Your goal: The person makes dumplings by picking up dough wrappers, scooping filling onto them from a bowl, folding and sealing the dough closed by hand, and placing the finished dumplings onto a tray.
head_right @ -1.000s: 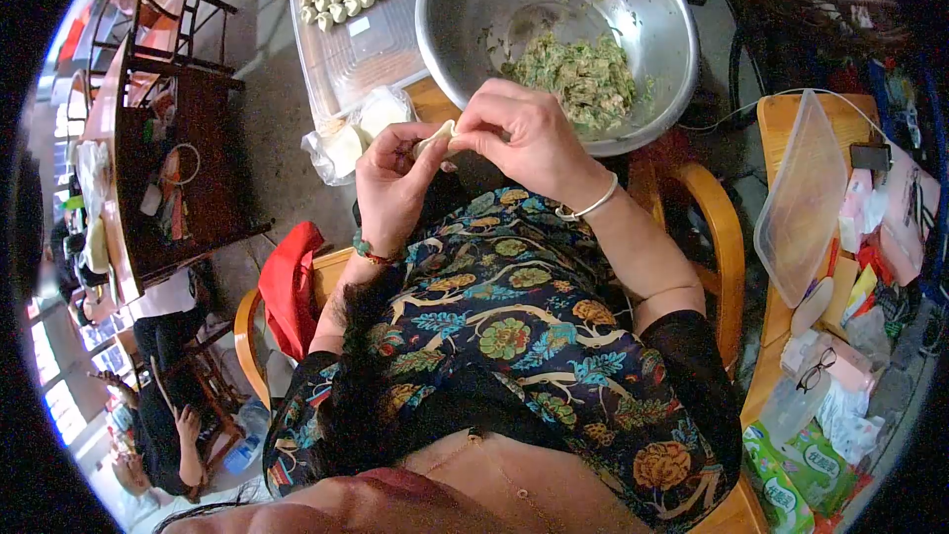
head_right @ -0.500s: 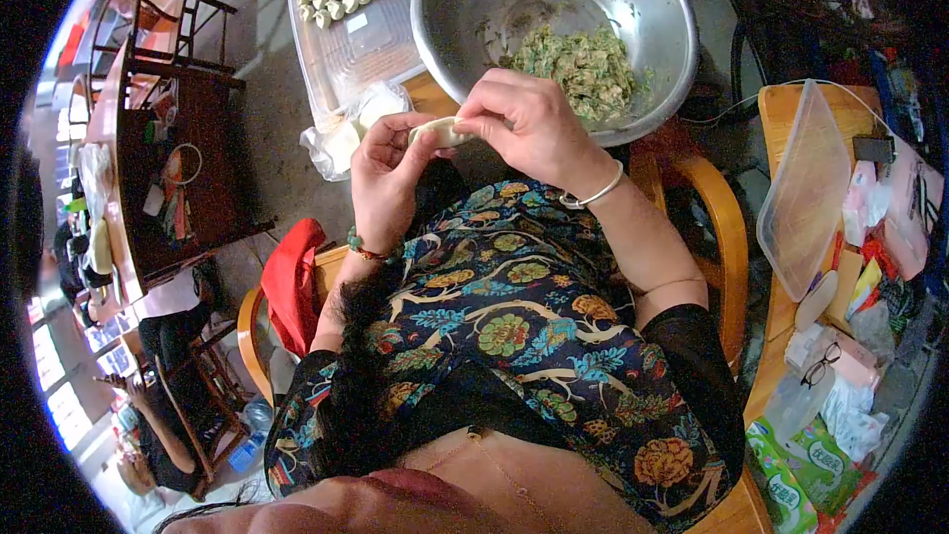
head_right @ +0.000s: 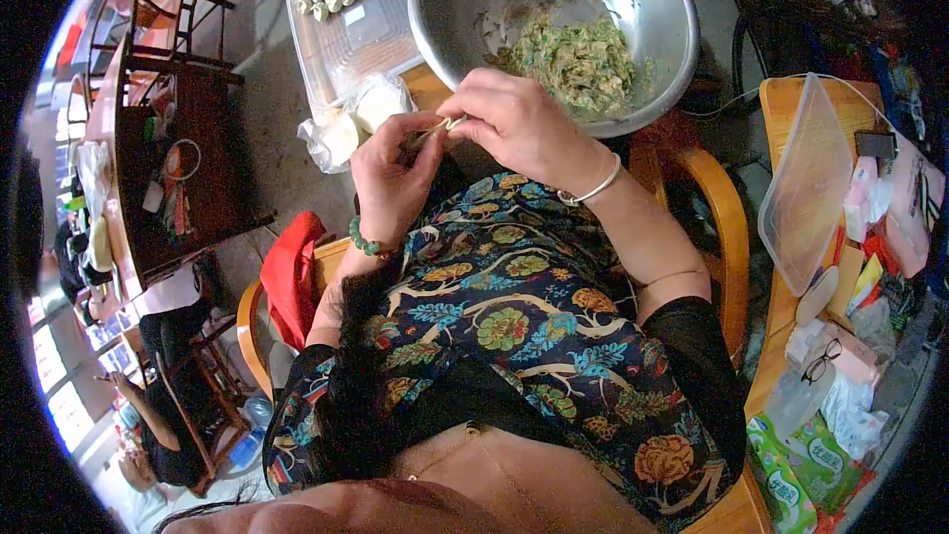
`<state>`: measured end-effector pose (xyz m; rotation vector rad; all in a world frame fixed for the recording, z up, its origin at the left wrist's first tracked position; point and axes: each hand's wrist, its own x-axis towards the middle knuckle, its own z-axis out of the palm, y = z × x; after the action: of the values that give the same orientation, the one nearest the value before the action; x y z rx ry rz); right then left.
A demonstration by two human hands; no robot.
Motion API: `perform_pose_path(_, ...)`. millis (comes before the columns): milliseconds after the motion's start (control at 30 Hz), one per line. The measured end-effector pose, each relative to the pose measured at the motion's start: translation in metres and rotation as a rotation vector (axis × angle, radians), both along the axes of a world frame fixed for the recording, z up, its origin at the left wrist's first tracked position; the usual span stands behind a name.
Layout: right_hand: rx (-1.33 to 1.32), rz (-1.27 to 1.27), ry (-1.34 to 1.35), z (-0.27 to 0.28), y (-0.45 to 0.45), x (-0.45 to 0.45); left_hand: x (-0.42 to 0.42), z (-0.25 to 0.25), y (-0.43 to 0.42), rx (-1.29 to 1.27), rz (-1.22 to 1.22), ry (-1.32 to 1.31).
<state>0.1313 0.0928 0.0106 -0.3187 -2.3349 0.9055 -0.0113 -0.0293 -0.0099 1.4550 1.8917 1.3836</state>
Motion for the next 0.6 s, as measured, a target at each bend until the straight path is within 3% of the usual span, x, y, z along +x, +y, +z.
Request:
perform_pose_path(67,-0.007,0.013,-0.013,0.000,0.003,0.002,0.001,-0.001,0.001,0.025,0.002,0.048)
perform_pose_path(167,-0.052,-0.017,-0.045,0.005,0.002,0.006,0.001,-0.004,0.003,0.079,-0.018,-0.119)
perform_pose_path(233,-0.089,-0.059,-0.063,0.006,0.003,0.007,0.002,-0.005,0.005,0.161,-0.117,-0.620)
perform_pose_path(333,-0.148,-0.087,-0.033,0.006,0.003,0.008,-0.004,0.001,0.003,0.056,-0.128,-0.747)
perform_pose_path(500,-0.003,-0.006,0.027,0.005,0.002,0.005,-0.001,-0.006,0.002,0.089,-0.084,-0.617)
perform_pose_path(600,-0.093,-0.070,-0.060,0.012,-0.002,0.004,-0.001,-0.009,0.002,0.033,-0.033,-0.483)
